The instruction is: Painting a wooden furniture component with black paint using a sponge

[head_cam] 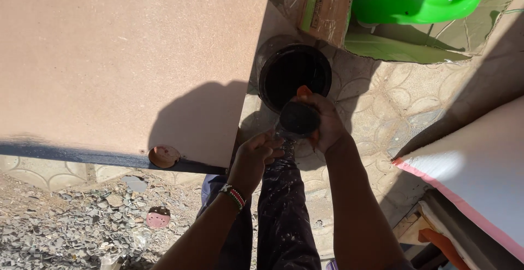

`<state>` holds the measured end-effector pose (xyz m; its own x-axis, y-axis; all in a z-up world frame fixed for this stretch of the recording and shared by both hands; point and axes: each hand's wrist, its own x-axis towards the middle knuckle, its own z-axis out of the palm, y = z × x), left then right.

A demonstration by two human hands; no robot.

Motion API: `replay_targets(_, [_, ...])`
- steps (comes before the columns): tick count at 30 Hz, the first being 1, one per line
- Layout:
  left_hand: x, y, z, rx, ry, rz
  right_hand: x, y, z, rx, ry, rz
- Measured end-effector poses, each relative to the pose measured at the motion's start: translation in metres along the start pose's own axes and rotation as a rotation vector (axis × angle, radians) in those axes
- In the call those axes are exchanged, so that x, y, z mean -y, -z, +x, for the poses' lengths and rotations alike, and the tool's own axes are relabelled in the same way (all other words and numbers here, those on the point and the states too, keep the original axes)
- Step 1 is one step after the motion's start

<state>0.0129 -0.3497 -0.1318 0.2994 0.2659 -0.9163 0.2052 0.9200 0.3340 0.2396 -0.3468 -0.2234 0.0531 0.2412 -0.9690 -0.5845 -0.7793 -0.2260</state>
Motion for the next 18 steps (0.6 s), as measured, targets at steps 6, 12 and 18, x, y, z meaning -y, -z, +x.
replay_targets(6, [-0.076,-0.041,-0.118,-0.077,0.199,0.427,-0.024,0.025,-0.061,0.554,0.185,0.568])
replay_targets(12, [-0.177,-0.023,-0.188,-0.053,-0.3,0.681,0.003,-0.023,-0.157,0.563,0.396,0.434])
replay_targets(18, [-0.284,0.031,-0.13,-0.428,-1.308,1.204,-0.035,-0.077,-0.157,0.34,0.548,0.28])
